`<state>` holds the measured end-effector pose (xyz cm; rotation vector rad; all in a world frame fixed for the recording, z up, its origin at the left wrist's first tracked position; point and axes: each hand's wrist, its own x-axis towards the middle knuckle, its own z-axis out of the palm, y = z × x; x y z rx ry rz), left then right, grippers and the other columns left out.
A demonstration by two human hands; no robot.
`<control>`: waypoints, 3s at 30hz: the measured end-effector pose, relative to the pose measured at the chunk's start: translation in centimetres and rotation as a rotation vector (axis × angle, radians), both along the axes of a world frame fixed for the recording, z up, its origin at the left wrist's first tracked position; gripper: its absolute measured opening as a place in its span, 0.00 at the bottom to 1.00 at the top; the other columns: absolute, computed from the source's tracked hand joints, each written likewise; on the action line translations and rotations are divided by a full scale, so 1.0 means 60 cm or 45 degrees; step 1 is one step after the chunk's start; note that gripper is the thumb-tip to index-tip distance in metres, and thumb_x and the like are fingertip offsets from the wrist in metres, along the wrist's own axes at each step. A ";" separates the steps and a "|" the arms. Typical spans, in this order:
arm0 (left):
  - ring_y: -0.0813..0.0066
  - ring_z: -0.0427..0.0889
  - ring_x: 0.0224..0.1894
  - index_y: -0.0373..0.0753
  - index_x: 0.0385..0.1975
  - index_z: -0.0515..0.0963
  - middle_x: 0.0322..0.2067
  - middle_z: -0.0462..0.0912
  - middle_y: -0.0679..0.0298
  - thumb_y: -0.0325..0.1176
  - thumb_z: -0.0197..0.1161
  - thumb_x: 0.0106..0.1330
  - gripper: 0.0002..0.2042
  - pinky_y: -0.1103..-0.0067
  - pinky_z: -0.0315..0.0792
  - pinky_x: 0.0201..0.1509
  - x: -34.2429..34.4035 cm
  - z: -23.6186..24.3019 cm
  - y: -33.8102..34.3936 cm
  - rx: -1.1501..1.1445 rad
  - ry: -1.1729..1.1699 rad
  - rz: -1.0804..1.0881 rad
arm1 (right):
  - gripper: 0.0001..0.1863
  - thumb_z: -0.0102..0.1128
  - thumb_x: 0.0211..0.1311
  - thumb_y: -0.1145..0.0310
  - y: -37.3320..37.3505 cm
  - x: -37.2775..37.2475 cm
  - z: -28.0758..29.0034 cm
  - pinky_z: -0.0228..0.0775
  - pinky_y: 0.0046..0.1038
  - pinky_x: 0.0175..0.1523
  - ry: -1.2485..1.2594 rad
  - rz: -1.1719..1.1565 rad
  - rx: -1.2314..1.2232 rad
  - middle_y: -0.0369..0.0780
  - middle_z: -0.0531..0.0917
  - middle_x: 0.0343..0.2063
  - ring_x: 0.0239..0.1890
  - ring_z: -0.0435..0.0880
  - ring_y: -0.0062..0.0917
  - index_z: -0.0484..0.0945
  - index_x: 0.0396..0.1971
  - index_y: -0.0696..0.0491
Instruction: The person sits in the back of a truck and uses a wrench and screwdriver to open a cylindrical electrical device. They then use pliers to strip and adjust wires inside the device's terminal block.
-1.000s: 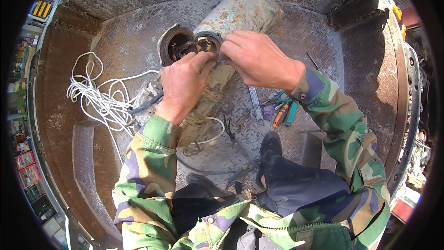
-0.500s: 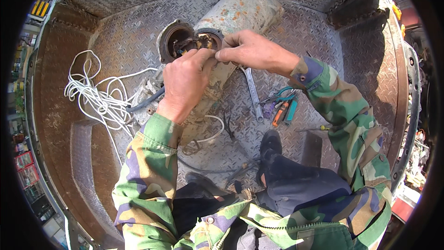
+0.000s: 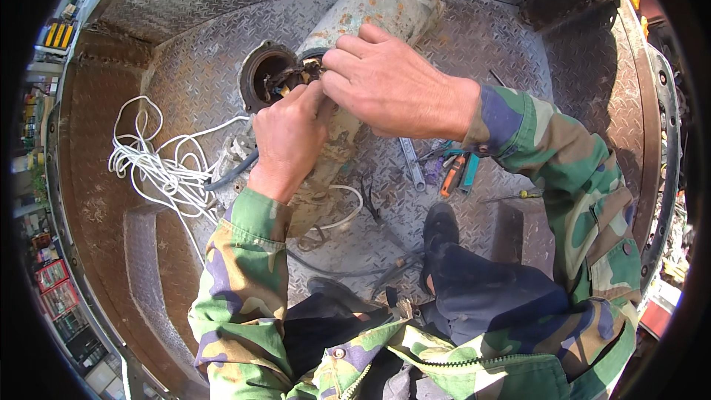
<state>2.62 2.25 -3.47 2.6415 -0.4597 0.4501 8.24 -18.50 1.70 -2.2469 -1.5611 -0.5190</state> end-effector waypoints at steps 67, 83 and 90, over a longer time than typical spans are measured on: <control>0.53 0.89 0.32 0.44 0.46 0.87 0.34 0.85 0.60 0.35 0.73 0.70 0.09 0.65 0.82 0.33 0.011 -0.007 -0.034 -0.129 -0.125 0.023 | 0.08 0.73 0.65 0.69 -0.059 0.041 -0.070 0.79 0.43 0.41 0.431 0.002 0.340 0.45 0.84 0.30 0.36 0.87 0.46 0.83 0.36 0.56; 0.48 0.88 0.34 0.41 0.42 0.84 0.35 0.84 0.57 0.31 0.69 0.70 0.05 0.57 0.82 0.35 0.008 -0.007 -0.023 -0.385 0.009 -0.033 | 0.22 0.79 0.68 0.66 -0.025 0.014 -0.084 0.76 0.23 0.42 1.482 -0.175 0.656 0.31 0.85 0.36 0.39 0.81 0.14 0.84 0.57 0.58; 0.45 0.89 0.40 0.37 0.41 0.85 0.36 0.88 0.50 0.32 0.69 0.71 0.07 0.57 0.81 0.41 0.010 -0.009 -0.017 -0.438 0.135 0.047 | 0.09 0.72 0.71 0.71 -0.009 0.023 -0.101 0.79 0.29 0.44 1.056 -0.102 0.616 0.39 0.89 0.39 0.39 0.87 0.23 0.90 0.46 0.57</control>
